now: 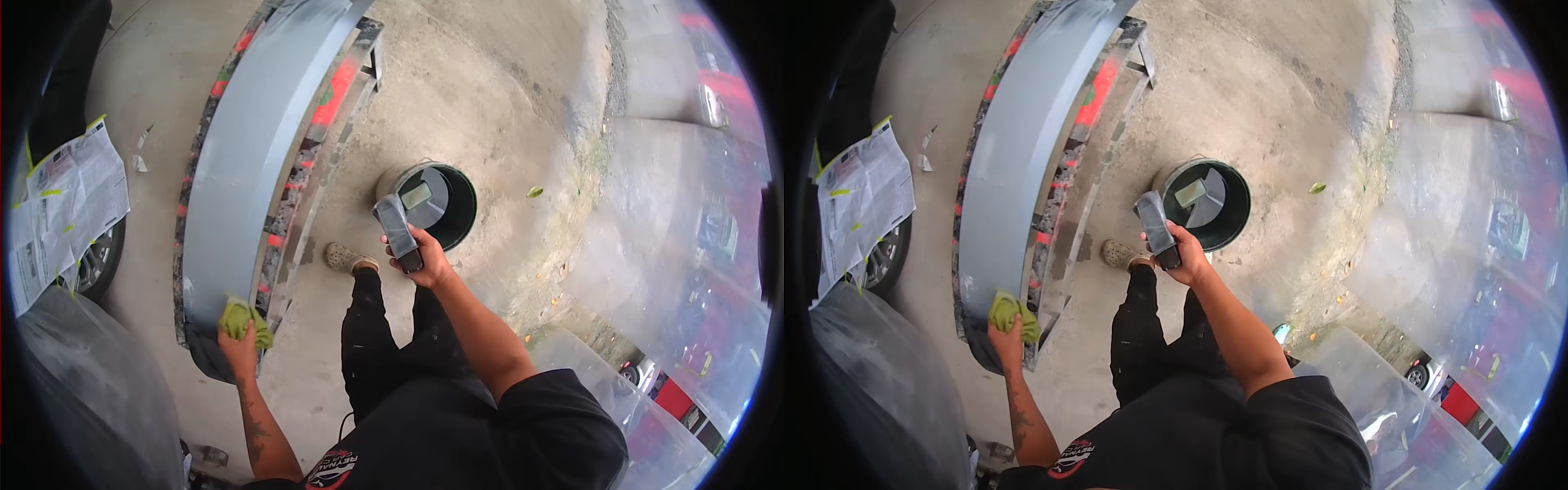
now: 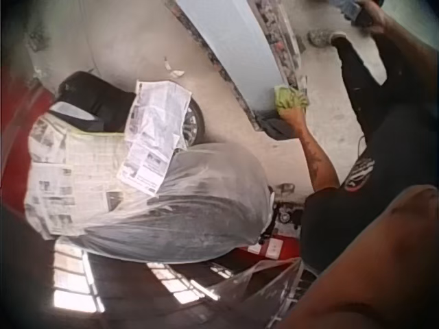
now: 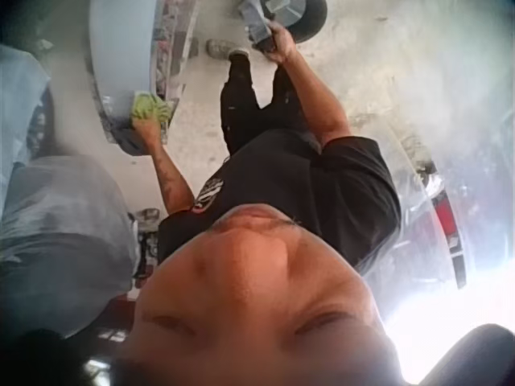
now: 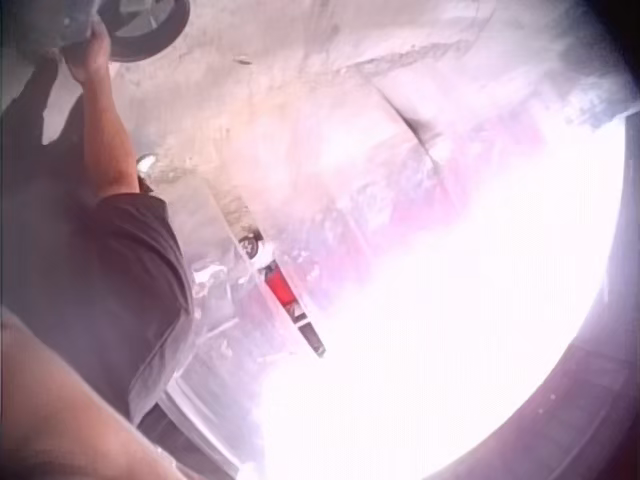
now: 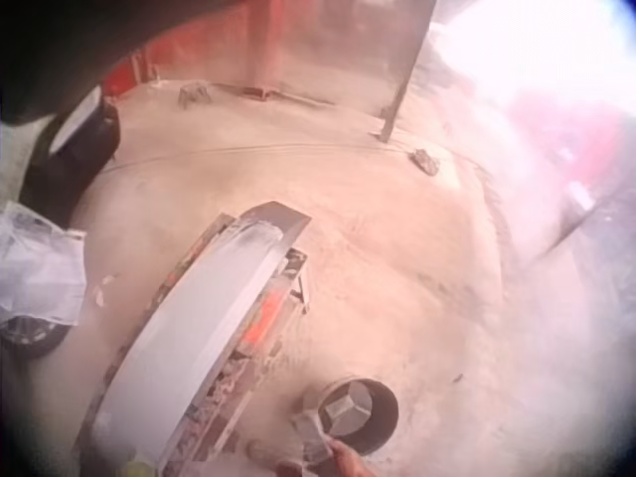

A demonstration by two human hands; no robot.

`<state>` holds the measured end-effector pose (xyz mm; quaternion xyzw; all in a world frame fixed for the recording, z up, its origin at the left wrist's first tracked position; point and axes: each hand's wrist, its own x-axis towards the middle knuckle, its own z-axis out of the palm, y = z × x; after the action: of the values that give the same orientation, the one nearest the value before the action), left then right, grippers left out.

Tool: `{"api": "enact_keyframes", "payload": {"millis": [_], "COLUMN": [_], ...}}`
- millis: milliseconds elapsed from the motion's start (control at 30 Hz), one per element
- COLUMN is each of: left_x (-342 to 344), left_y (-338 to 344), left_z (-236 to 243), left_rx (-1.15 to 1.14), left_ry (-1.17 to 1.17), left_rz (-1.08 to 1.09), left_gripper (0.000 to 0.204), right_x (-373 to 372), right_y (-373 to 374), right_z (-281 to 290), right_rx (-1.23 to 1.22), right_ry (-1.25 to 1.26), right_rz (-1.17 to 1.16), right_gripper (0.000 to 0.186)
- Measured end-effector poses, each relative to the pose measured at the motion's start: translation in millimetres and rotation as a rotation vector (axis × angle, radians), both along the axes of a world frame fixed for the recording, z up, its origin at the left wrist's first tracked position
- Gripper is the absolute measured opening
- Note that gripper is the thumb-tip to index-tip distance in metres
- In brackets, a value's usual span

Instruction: Using a sanding block and water to wet sand a car bumper or spoiler on a stand.

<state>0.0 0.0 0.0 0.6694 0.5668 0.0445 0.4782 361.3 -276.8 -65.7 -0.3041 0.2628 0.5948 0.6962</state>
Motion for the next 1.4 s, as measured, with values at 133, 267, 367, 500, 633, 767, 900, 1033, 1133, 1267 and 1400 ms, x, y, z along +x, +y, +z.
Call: {"api": "enact_keyframes", "payload": {"millis": [133, 267, 367, 500, 633, 767, 900, 1033, 1133, 1267, 1400], "left_x": [154, 293, 380, 419, 397, 380, 375, 393, 421, 474, 542], "left_y": [-109, -186, -233, -261, -279, -277, -279, -222, -157, -48, 72], "left_z": [-16, -126, -230, -365, -417, -495, -402, -272, -157, -20, 32], "left_rx": [-0.119, -0.154, -0.086, 0.091, 0.162, -0.088, -0.136, -0.315, -0.286, 0.129, 0.635], "left_ry": [-0.215, -0.116, 0.128, 0.523, 0.777, 0.786, 0.623, 0.425, -0.005, -0.207, 0.063], "left_rz": [-0.274, -0.881, -1.253, -1.466, -1.53, -1.645, -1.433, -1.211, -0.968, -0.778, -0.785], "left_gripper": [0.068, 0.069, 0.068, 0.068, 0.067, 0.058, 0.078, 0.092, 0.093, 0.087, 0.077], "right_x": [9, 43, 84, 96, 71, 79, 61, 85, 94, 90, 45], "right_y": [-90, -132, -160, -148, -154, -178, -194, -190, -221, -269, -345], "right_z": [-81, -187, -288, -356, -415, -479, -414, -288, -237, -154, -88], "right_rx": [-0.344, -0.6, -0.712, -0.969, -1.01, -0.753, -0.654, -0.54, -0.459, -0.633, -0.83], "right_ry": [0.04, -0.126, -0.591, -1.187, -1.186, -1.461, -1.015, -0.377, -0.429, -0.481, -0.497], "right_rz": [0.022, 0.112, 0.238, 0.591, 0.707, 1.3, 0.751, 0.456, 0.297, 0.283, 0.21], "right_gripper": [0.043, 0.041, 0.05, 0.051, 0.048, 0.032, 0.04, 0.045, 0.044, 0.042, 0.046]}}
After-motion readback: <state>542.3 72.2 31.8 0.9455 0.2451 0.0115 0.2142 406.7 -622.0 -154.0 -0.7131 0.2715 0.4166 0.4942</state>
